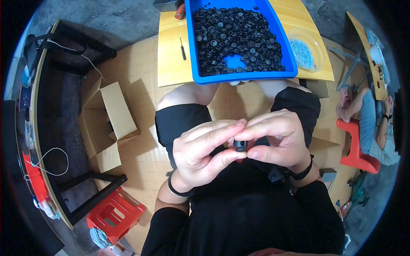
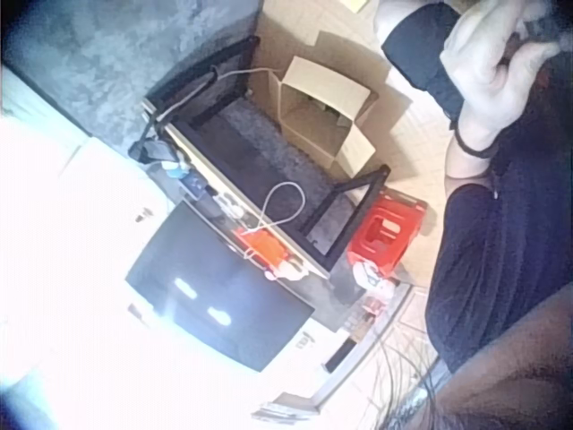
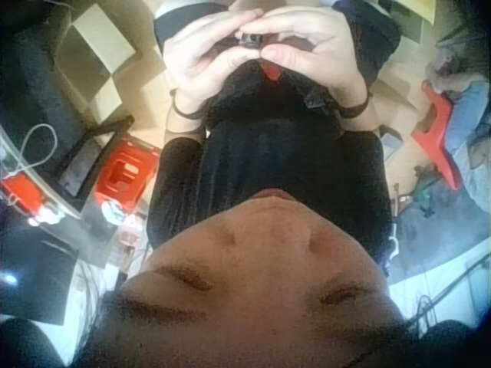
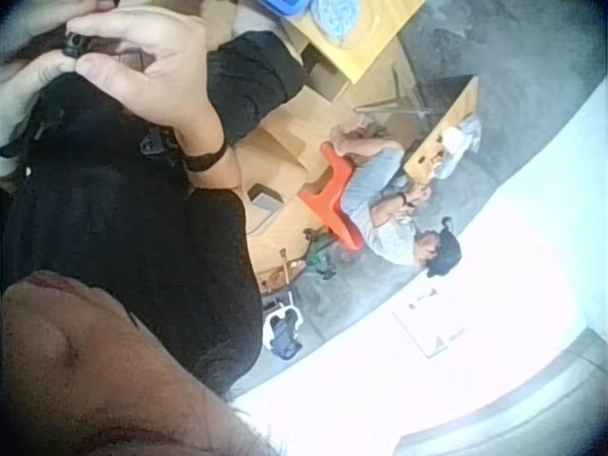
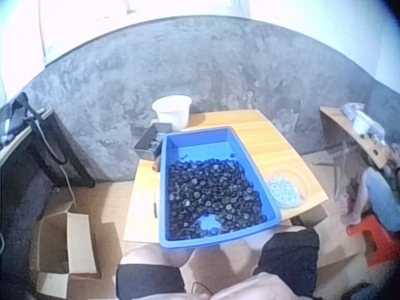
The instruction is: Assembling small black plastic caps with internal components.
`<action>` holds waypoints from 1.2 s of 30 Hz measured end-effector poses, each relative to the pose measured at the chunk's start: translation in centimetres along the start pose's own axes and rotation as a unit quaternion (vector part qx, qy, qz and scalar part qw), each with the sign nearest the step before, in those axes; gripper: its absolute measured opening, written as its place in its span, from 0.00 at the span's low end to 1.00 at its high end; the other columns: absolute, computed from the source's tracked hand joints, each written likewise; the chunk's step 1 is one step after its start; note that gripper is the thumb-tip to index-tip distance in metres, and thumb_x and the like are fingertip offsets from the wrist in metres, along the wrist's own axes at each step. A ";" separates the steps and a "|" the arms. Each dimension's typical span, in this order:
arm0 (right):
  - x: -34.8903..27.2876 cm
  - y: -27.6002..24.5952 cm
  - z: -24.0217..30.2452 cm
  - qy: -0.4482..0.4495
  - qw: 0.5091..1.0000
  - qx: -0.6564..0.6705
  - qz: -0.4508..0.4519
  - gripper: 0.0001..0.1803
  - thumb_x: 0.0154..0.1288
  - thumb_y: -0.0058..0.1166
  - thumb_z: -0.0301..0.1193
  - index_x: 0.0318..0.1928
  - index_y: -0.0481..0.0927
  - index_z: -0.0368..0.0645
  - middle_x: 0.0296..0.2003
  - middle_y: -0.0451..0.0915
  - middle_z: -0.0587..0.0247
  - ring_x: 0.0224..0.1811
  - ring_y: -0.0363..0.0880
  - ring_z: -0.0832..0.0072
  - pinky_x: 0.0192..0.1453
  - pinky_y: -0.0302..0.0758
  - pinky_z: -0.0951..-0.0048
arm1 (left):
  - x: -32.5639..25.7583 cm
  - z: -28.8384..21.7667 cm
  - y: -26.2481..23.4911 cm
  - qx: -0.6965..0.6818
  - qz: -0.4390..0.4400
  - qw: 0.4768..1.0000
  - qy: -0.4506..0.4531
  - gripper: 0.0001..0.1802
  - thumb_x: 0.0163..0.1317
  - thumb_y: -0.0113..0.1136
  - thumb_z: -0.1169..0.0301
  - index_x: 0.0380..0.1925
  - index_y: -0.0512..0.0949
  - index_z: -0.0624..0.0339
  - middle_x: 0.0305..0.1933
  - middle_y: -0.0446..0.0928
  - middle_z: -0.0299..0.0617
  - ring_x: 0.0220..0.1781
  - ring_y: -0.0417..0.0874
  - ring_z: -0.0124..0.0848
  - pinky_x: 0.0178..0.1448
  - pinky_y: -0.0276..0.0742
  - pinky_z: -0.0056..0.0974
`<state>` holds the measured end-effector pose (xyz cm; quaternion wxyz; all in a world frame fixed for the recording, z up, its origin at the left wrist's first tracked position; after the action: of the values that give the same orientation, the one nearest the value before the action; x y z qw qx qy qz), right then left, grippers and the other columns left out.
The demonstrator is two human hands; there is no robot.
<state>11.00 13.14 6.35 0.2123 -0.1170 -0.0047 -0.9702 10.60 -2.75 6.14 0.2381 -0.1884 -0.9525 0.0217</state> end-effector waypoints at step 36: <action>-5.3 -30.2 -6.9 0.045 0.848 -0.348 -0.398 0.11 0.54 0.60 0.29 0.38 0.81 0.37 0.32 0.81 0.64 0.33 0.78 0.82 0.39 0.74 0.80 | 14.0 13.5 6.0 0.471 0.187 0.858 -0.083 0.08 0.45 0.59 0.76 0.29 0.81 0.63 0.27 0.79 0.50 0.30 0.82 0.43 0.39 0.77 0.39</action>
<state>1.68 42.41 -0.39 -0.2466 -0.1271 0.2967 -0.9138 -4.98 8.69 -0.35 0.2095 -0.2262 -0.7916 0.5275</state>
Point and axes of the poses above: each hand's wrist, its own x-axis towards the middle knuckle, its own y-axis out of the palm, z = x × y, the point moved 4 cm from there along x, towards the middle knuckle
